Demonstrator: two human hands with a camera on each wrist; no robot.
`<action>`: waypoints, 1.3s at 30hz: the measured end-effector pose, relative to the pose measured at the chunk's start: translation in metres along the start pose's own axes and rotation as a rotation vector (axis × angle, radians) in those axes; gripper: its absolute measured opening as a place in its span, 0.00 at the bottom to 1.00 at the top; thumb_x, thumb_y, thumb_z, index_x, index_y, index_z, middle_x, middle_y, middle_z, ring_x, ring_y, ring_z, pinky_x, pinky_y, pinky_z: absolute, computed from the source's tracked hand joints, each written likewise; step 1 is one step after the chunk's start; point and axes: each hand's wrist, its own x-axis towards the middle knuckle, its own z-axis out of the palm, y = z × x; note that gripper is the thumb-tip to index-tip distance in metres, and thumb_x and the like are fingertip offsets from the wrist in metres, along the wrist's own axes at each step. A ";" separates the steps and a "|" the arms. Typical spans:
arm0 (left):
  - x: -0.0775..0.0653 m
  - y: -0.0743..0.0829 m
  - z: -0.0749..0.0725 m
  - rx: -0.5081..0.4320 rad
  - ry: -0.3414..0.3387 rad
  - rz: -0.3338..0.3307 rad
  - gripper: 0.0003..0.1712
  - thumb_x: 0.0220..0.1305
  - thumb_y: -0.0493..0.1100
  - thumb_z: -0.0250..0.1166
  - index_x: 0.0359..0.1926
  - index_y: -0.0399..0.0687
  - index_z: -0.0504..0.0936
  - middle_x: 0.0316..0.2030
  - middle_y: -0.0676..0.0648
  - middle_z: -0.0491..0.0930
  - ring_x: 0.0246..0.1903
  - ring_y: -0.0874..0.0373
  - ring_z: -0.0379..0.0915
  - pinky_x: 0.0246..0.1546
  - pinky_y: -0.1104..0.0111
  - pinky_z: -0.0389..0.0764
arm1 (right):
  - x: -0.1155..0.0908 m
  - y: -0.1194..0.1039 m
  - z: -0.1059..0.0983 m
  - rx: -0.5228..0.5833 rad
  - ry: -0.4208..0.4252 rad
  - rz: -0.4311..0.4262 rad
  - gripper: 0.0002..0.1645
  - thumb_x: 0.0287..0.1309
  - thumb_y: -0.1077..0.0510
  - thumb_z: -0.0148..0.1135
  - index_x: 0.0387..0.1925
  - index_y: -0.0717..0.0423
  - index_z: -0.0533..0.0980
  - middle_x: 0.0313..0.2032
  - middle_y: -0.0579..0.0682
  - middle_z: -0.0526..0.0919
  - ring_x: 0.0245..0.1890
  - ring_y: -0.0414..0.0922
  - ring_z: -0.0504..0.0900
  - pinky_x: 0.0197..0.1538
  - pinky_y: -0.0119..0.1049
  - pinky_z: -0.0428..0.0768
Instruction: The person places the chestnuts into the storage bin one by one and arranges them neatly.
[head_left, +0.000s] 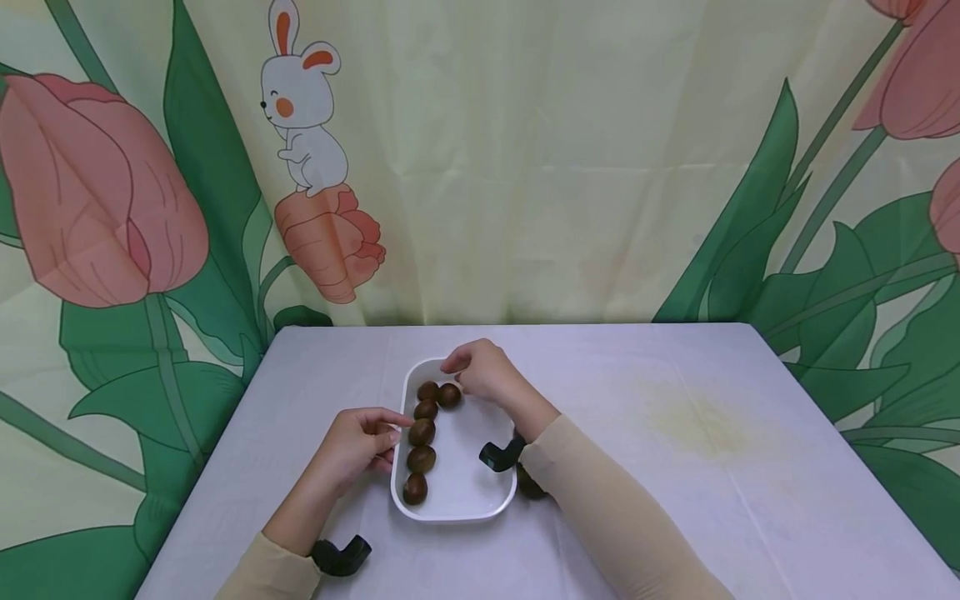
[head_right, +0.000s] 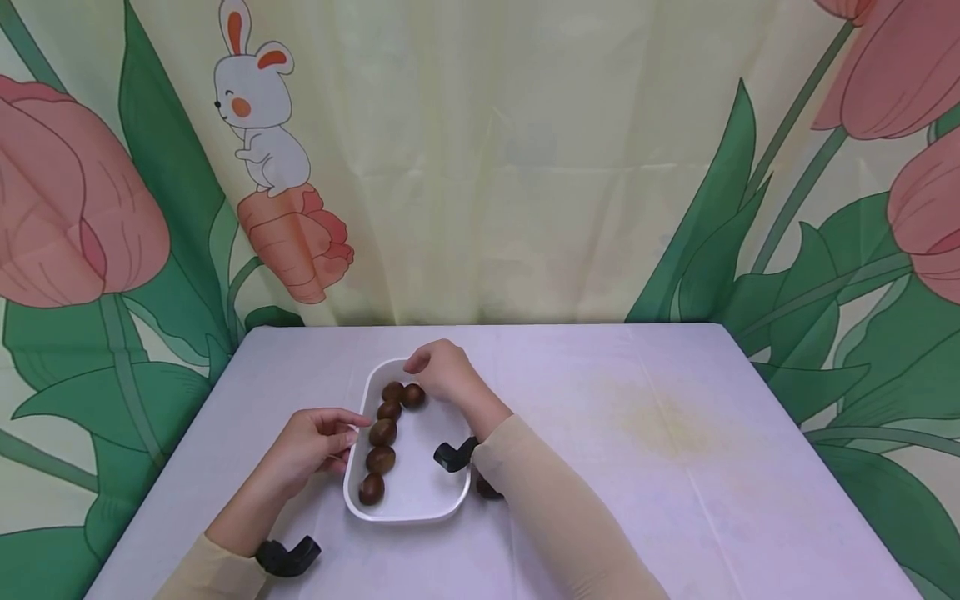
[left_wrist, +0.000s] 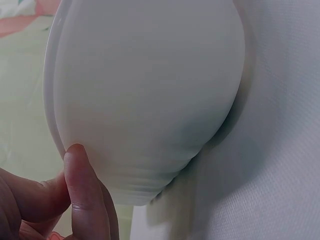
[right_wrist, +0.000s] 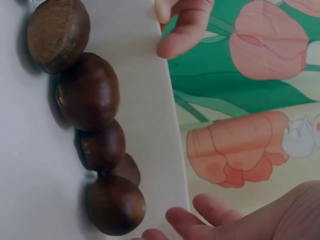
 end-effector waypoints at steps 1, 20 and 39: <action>0.000 0.000 0.000 0.002 0.000 -0.001 0.13 0.71 0.30 0.68 0.53 0.40 0.91 0.34 0.42 0.85 0.24 0.55 0.80 0.26 0.68 0.86 | -0.001 0.000 -0.002 0.031 -0.014 0.002 0.22 0.60 0.75 0.58 0.50 0.57 0.89 0.52 0.56 0.91 0.52 0.51 0.88 0.49 0.39 0.88; 0.001 0.000 0.001 0.023 0.010 -0.001 0.14 0.70 0.30 0.69 0.54 0.40 0.91 0.36 0.42 0.85 0.24 0.53 0.80 0.25 0.66 0.86 | -0.028 -0.004 -0.042 0.278 -0.138 -0.011 0.20 0.67 0.75 0.57 0.55 0.63 0.85 0.59 0.67 0.87 0.57 0.59 0.90 0.49 0.43 0.93; -0.001 0.000 0.001 0.014 0.008 0.001 0.13 0.70 0.29 0.68 0.53 0.40 0.91 0.35 0.42 0.84 0.24 0.54 0.80 0.25 0.68 0.86 | -0.067 0.026 -0.084 0.255 -0.114 -0.032 0.18 0.68 0.72 0.60 0.57 0.68 0.83 0.59 0.66 0.86 0.59 0.62 0.87 0.53 0.48 0.92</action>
